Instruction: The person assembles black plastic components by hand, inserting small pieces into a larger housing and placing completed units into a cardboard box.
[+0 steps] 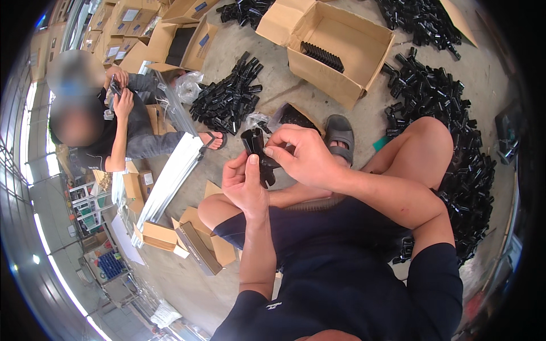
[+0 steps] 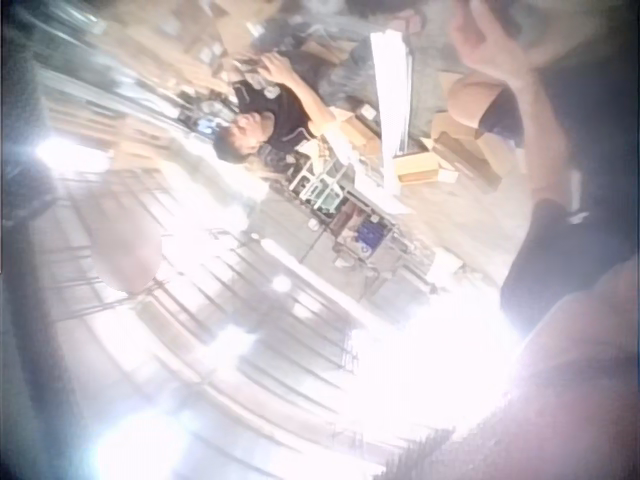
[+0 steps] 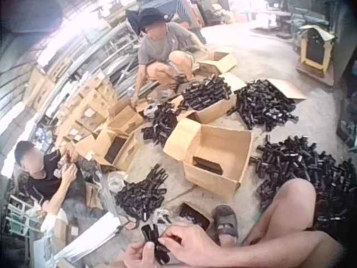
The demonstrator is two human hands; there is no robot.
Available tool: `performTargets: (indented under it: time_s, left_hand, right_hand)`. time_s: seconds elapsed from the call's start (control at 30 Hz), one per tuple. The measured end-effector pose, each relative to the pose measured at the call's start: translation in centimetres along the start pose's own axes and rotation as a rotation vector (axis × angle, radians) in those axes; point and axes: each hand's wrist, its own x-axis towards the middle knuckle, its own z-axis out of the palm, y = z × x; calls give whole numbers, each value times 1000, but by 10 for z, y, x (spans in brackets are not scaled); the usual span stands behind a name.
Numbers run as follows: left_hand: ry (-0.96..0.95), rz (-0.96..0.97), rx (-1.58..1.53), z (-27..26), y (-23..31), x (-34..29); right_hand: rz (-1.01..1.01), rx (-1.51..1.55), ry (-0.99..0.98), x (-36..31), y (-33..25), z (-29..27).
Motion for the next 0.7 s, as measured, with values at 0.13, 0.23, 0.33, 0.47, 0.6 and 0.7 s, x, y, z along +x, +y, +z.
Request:
performTargets:
  time_s: [0.13,0.23,0.33,0.47,0.6,0.7]
  left_hand:
    - [2,13,-32,-1,-2,-2]
    - [34,27,-57,8,1,-1]
    - [43,33,-59,7,3,-1]
    - [53,38,-66,6,4,0]
    - [53,36,-77,8,4,-2]
    - [26,33,-76,5,1,-3]
  right_hand:
    - [-130,-213,-53,2,-5,-8]
    - [-198,-270,-112,6,-10,-15]
    - [-360,-383,-93,9,-7,-17]
    - [-395,-425,-93,9,-12,-18]
    - [-50,-134,-185,12,-19,-21]
    - [-78,-198,-223,13,-18,-23]
